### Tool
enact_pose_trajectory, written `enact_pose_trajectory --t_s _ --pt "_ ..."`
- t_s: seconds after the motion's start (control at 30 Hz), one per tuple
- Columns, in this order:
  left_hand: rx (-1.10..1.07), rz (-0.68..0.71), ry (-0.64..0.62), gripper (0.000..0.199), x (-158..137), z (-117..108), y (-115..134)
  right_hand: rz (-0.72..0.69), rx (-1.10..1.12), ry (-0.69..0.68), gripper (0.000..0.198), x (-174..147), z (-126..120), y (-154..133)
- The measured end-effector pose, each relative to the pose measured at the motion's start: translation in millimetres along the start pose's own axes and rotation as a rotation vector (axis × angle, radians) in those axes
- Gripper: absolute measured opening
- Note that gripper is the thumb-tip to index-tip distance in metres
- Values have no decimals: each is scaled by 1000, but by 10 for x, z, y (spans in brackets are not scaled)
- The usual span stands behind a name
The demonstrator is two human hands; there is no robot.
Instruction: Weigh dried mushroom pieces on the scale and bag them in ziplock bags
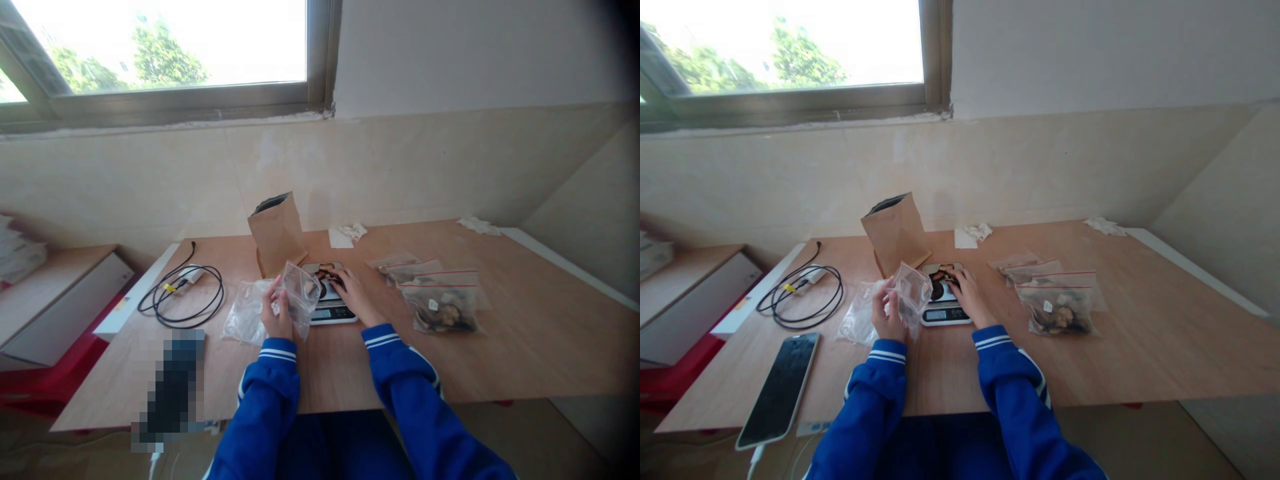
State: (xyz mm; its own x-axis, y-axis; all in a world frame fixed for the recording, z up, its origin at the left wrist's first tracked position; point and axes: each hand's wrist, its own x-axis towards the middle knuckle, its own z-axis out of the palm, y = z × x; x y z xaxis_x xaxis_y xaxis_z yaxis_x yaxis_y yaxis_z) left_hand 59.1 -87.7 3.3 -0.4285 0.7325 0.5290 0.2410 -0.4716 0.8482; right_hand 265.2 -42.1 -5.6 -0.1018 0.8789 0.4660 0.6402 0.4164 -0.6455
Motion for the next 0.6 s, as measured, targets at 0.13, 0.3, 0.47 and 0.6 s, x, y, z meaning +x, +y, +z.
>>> enact_pose_trajectory --t_s 0.13,0.3,0.47,0.6 --pt "12 -6 -7 33 -5 4 -2 43 94 107 27 36 -40 -129" --pt "19 47 -19 33 -3 10 -27 78 450 118 36 223 -154 -670" --pt "13 111 -28 32 5 5 -35 46 484 -33 40 314 -297 -1217" --pt "33 105 -25 32 4 -3 -17 13 392 26 33 318 -234 -1095"
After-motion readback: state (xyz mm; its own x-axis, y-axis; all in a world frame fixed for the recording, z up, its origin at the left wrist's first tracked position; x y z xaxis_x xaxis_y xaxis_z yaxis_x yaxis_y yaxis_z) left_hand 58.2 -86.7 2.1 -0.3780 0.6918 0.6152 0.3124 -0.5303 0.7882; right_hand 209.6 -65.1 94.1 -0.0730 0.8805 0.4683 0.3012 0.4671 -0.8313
